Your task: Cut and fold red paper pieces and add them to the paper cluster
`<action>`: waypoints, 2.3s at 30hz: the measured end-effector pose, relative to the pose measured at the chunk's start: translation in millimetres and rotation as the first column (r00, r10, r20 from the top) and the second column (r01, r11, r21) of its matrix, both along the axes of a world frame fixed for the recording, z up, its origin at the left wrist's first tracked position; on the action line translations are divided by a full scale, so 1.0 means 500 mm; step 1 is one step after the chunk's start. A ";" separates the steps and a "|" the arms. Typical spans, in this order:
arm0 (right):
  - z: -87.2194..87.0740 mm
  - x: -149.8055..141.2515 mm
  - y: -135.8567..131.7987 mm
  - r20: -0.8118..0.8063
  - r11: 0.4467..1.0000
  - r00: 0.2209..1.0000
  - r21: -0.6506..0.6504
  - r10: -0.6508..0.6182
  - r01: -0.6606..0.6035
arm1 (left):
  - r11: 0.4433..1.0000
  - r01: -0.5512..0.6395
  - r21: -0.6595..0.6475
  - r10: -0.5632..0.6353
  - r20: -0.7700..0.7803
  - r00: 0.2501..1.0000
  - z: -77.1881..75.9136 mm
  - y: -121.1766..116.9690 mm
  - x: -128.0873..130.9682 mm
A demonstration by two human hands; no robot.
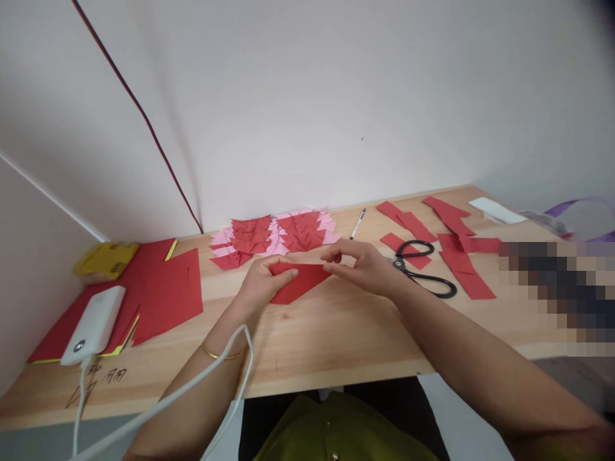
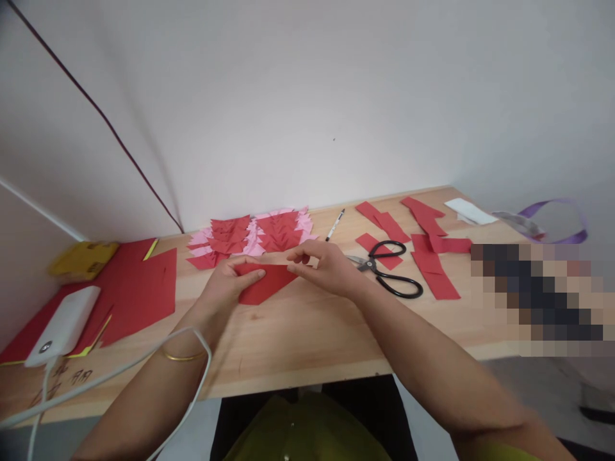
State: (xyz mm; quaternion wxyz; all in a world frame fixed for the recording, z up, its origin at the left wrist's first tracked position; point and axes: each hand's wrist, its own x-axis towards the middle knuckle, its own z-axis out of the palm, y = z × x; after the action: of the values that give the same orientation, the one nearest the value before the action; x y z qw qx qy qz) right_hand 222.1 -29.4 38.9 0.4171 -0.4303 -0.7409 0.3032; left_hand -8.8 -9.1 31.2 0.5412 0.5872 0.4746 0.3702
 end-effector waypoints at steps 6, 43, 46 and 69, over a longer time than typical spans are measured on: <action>-0.015 -0.018 0.001 0.173 0.975 0.981 0.192 0.082 -0.116 | 0.990 0.091 0.108 -0.077 -0.133 0.988 0.009 -0.005 0.010; -0.025 -0.016 0.009 -0.209 0.953 0.974 -0.304 -0.082 0.015 | 0.987 -0.158 -0.040 0.162 0.355 0.921 0.002 0.021 0.008; -0.028 -0.019 0.010 -0.197 0.954 0.980 -0.295 -0.002 -0.058 | 0.983 -0.166 -0.079 0.183 0.468 0.865 -0.006 0.027 0.009; -0.019 -0.012 0.003 -0.067 0.994 0.997 0.095 -0.047 0.053 | 0.883 -0.012 0.469 0.031 -0.033 0.999 0.007 0.008 -0.002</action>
State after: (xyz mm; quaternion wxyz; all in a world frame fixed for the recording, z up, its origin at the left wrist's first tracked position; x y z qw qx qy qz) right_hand 216.0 -28.1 29.3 0.4685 -0.4179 -0.7300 0.2701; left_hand -9.5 -4.9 34.7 0.3699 0.7025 0.3882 0.4680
